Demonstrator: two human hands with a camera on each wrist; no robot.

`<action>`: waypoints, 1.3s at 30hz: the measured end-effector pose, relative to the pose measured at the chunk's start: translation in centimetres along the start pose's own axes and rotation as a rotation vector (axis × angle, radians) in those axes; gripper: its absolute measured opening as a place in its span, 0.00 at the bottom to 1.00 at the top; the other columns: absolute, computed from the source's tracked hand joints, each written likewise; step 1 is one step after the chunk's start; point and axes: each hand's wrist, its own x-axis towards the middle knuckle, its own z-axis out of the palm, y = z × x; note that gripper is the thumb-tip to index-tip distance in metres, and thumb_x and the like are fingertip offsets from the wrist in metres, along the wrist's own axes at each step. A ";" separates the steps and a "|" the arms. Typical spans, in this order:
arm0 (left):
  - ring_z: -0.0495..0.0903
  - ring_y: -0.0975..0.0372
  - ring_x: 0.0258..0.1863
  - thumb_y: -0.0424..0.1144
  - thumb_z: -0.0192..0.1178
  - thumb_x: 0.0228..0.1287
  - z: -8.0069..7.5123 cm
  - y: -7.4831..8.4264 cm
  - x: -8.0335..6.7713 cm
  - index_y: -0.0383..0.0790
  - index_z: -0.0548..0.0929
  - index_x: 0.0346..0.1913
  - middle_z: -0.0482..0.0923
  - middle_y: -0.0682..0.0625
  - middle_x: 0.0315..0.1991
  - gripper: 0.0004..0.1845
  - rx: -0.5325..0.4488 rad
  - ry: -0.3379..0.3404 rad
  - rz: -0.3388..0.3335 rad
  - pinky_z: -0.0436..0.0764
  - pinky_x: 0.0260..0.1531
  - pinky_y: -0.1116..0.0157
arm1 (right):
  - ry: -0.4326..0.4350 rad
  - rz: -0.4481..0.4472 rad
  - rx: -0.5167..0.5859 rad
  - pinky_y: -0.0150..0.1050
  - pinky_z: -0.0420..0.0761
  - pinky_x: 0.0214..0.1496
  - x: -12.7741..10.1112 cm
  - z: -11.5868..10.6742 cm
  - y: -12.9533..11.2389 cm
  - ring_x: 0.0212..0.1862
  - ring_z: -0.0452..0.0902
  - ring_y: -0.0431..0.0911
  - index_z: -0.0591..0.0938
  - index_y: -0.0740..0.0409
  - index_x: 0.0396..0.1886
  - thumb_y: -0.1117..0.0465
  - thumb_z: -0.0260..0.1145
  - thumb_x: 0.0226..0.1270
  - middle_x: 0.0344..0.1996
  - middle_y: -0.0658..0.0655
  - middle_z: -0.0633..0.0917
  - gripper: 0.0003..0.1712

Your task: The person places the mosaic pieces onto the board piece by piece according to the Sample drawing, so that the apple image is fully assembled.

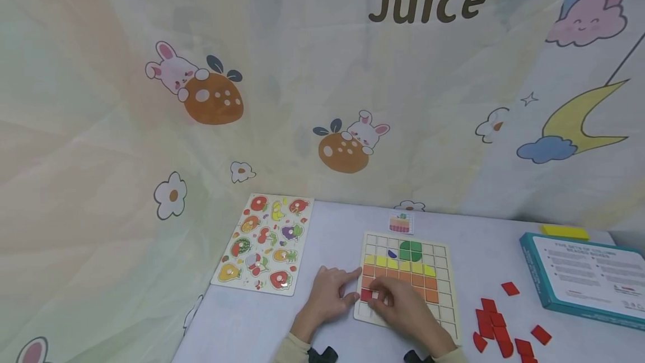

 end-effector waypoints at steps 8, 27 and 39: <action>0.56 0.74 0.20 0.51 0.69 0.64 0.1 -0.1 0.0 0.59 0.85 0.67 0.63 0.67 0.16 0.27 -0.020 -0.002 0.001 0.57 0.32 0.73 | 0.055 0.140 0.018 0.28 0.76 0.32 -1.4 -5.7 4.3 0.34 0.74 0.39 0.89 0.49 0.53 0.51 0.79 0.66 0.31 0.43 0.82 0.18; 0.56 0.74 0.20 0.52 0.68 0.63 0.3 -0.3 -0.1 0.59 0.85 0.67 0.62 0.67 0.16 0.27 -0.032 0.007 0.007 0.57 0.33 0.73 | -0.023 0.422 -0.040 0.55 0.93 0.46 -5.5 -13.1 17.3 0.46 0.82 0.53 0.82 0.67 0.62 0.47 0.87 0.52 0.52 0.71 0.85 0.44; 0.56 0.74 0.21 0.51 0.68 0.65 0.0 0.0 -0.2 0.58 0.84 0.68 0.64 0.66 0.17 0.27 -0.021 -0.007 -0.008 0.57 0.34 0.72 | -0.054 0.421 -0.022 0.43 0.92 0.37 -6.0 -13.2 16.9 0.39 0.79 0.45 0.83 0.68 0.57 0.47 0.87 0.51 0.43 0.60 0.87 0.41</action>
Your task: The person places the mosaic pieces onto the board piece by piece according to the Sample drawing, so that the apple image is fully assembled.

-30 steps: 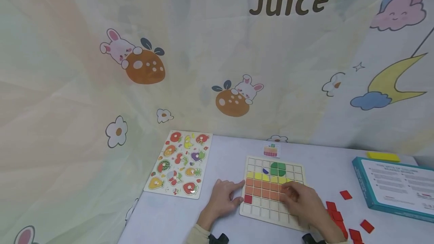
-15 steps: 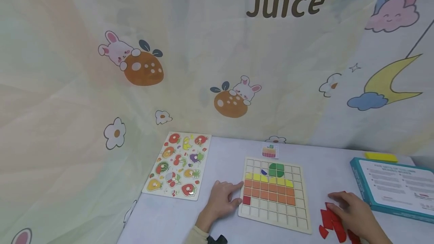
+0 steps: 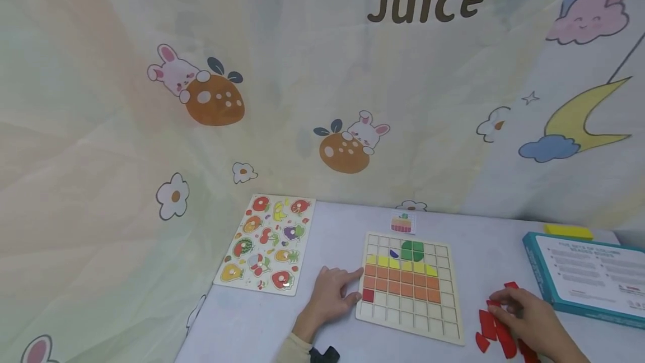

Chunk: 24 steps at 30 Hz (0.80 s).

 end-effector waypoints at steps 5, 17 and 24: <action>0.56 0.74 0.21 0.51 0.69 0.64 -0.1 0.1 0.0 0.58 0.85 0.68 0.65 0.66 0.17 0.28 0.001 -0.001 -0.007 0.56 0.34 0.72 | -0.022 0.005 0.005 0.42 0.92 0.36 0.1 -0.2 0.0 0.38 0.78 0.45 0.82 0.68 0.55 0.47 0.88 0.47 0.41 0.57 0.86 0.42; 0.56 0.73 0.20 0.49 0.69 0.63 -0.2 0.2 0.2 0.57 0.86 0.67 0.64 0.65 0.16 0.27 -0.013 0.023 0.007 0.55 0.32 0.72 | 0.028 0.006 0.043 0.33 0.83 0.33 0.3 0.3 0.5 0.36 0.76 0.44 0.81 0.66 0.55 0.46 0.83 0.58 0.34 0.53 0.83 0.36; 0.56 0.74 0.20 0.50 0.69 0.64 0.0 0.1 0.1 0.58 0.85 0.67 0.63 0.67 0.16 0.27 -0.021 0.009 -0.004 0.56 0.32 0.72 | 0.196 -0.019 0.100 0.31 0.79 0.24 -0.3 0.9 -0.6 0.26 0.74 0.44 0.76 0.59 0.63 0.48 0.76 0.69 0.27 0.53 0.81 0.32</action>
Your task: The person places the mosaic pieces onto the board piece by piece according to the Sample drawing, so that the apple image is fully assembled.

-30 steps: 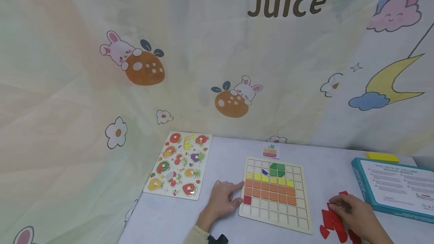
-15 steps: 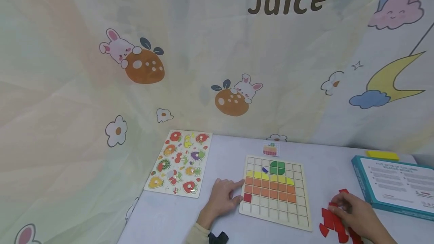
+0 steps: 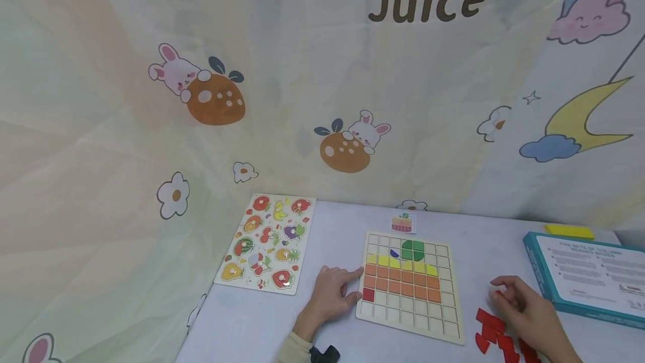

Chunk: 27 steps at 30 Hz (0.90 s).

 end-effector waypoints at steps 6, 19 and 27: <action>0.56 0.74 0.20 0.50 0.69 0.64 -0.1 0.0 0.0 0.57 0.86 0.66 0.63 0.67 0.16 0.26 -0.004 0.008 0.007 0.56 0.32 0.72 | 0.023 0.004 0.084 0.28 0.83 0.30 -0.2 1.1 -2.3 0.33 0.82 0.44 0.78 0.59 0.63 0.47 0.79 0.65 0.36 0.56 0.91 0.34; 0.56 0.74 0.20 0.51 0.69 0.64 0.0 -0.2 0.0 0.57 0.85 0.67 0.63 0.67 0.15 0.27 0.004 0.010 0.014 0.56 0.31 0.73 | -0.061 -0.169 0.195 0.23 0.80 0.39 -2.2 5.9 -8.1 0.39 0.83 0.38 0.86 0.54 0.57 0.59 0.79 0.65 0.38 0.48 0.91 0.22; 0.56 0.74 0.19 0.51 0.69 0.64 0.0 -0.1 0.0 0.58 0.86 0.67 0.62 0.67 0.15 0.27 0.009 0.012 0.014 0.56 0.31 0.72 | -0.081 -0.273 0.243 0.26 0.82 0.41 -3.1 8.8 -11.5 0.39 0.80 0.34 0.91 0.46 0.45 0.57 0.86 0.54 0.37 0.41 0.89 0.18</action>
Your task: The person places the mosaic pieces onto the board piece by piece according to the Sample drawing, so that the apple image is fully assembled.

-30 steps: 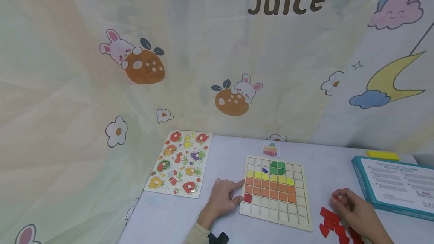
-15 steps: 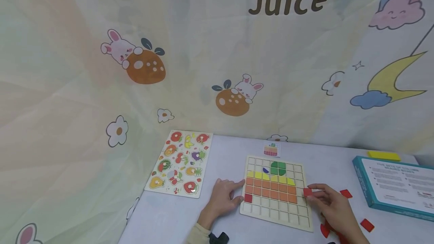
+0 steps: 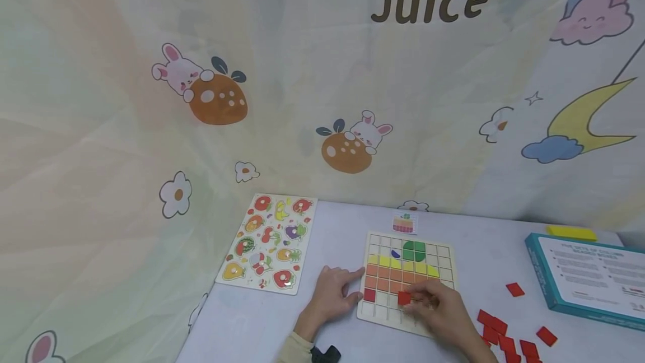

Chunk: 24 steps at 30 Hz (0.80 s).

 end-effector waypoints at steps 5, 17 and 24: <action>0.56 0.74 0.20 0.51 0.69 0.64 0.0 -0.1 0.0 0.58 0.85 0.67 0.62 0.66 0.15 0.27 0.011 -0.003 -0.002 0.56 0.32 0.73 | -0.010 0.014 -0.039 0.27 0.79 0.40 0.6 2.1 -1.7 0.40 0.75 0.37 0.92 0.42 0.42 0.54 0.88 0.50 0.37 0.41 0.89 0.18; 0.56 0.73 0.20 0.51 0.70 0.65 0.0 0.0 0.1 0.59 0.85 0.68 0.63 0.66 0.16 0.27 0.034 -0.018 -0.004 0.57 0.32 0.72 | -0.035 0.017 -0.208 0.31 0.67 0.31 1.1 4.0 -2.3 0.32 0.68 0.39 0.93 0.38 0.38 0.54 0.89 0.47 0.27 0.41 0.79 0.17; 0.57 0.73 0.20 0.51 0.70 0.65 0.0 0.0 0.0 0.60 0.85 0.68 0.63 0.67 0.16 0.27 0.024 -0.025 -0.011 0.56 0.32 0.72 | -0.028 0.007 -0.235 0.32 0.65 0.31 1.2 4.2 -2.3 0.31 0.67 0.39 0.92 0.39 0.38 0.53 0.90 0.46 0.27 0.40 0.79 0.18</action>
